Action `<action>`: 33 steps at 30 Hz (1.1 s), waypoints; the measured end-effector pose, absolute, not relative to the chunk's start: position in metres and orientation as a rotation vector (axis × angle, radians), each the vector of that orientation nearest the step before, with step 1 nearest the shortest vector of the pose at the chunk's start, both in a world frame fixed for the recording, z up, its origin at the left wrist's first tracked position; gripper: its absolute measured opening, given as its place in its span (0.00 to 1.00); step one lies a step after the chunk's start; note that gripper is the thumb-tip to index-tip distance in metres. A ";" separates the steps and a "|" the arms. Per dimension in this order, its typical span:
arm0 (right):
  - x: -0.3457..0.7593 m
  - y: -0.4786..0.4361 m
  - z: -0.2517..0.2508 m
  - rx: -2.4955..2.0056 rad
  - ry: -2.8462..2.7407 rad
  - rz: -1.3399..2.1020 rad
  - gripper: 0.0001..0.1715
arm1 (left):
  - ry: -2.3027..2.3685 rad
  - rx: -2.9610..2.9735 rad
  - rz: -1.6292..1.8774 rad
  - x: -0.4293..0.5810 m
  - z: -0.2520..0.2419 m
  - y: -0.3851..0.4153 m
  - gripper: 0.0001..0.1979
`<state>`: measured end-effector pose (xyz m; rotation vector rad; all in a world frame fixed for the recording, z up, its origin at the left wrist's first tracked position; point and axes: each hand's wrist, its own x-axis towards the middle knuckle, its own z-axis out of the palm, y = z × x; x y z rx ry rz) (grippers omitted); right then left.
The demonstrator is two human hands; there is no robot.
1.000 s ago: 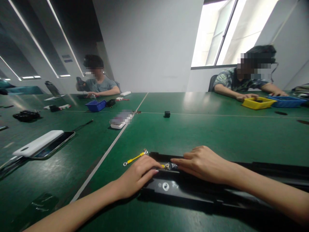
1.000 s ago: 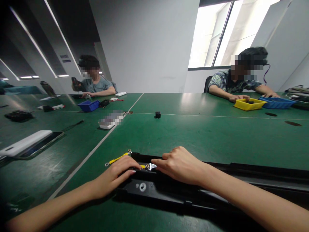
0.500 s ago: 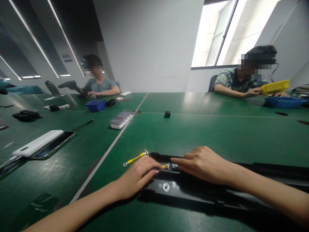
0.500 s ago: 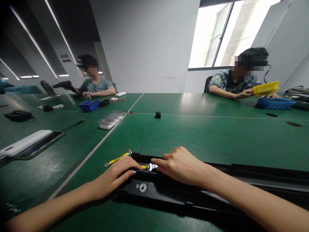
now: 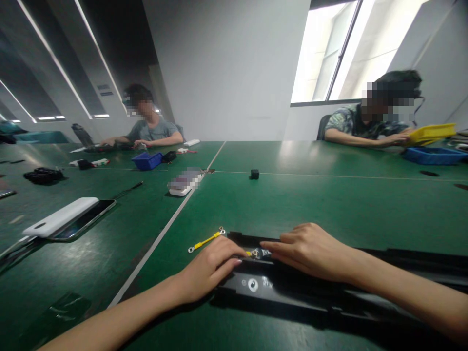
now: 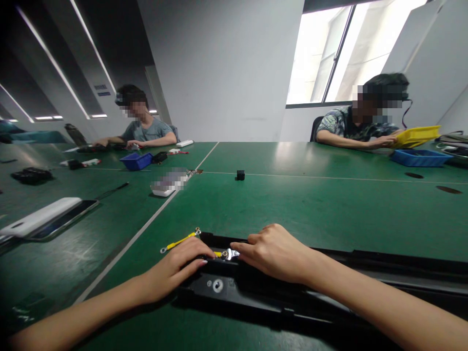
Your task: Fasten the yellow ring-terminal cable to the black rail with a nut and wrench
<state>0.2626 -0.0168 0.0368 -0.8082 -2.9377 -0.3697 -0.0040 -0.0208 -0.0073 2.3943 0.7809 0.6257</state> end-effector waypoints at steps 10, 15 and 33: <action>0.262 -0.018 0.038 -0.829 -2.938 -0.379 0.16 | 0.777 2.398 0.636 -0.004 -0.008 -0.021 0.10; 0.262 -0.017 0.037 -0.840 -2.948 -0.373 0.16 | 0.776 2.399 0.641 -0.004 -0.009 -0.021 0.10; 0.261 -0.016 0.036 -0.877 -2.925 -0.328 0.17 | 0.795 2.409 0.639 -0.005 -0.008 -0.020 0.10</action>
